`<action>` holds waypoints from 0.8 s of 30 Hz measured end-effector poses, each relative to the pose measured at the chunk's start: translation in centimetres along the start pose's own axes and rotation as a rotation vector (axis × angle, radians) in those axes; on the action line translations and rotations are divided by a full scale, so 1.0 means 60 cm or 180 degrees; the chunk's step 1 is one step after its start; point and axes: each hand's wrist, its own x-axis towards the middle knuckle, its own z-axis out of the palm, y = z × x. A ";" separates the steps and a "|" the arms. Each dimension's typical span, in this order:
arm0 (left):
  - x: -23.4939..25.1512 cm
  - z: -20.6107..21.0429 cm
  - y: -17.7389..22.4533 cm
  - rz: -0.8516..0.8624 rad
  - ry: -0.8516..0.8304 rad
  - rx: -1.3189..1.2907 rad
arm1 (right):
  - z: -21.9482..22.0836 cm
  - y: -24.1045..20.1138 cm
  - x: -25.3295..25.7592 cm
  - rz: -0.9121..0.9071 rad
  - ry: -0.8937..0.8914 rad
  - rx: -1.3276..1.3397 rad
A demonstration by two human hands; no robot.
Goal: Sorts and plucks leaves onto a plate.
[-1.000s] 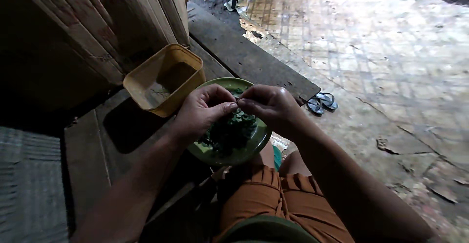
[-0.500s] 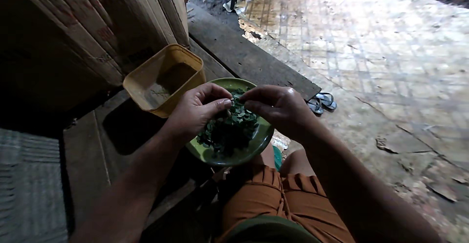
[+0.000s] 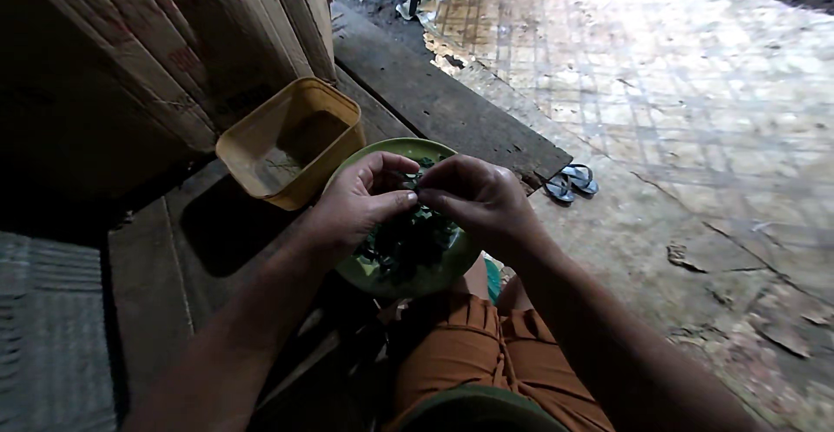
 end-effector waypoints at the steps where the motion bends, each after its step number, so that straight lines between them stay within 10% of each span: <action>1: 0.000 0.000 -0.001 0.0023 -0.0015 -0.0005 | 0.000 0.001 -0.001 0.0011 0.0000 0.0046; 24: 0.000 -0.007 -0.002 0.0362 0.0027 0.0263 | -0.025 0.003 -0.009 0.0356 -0.0197 0.0275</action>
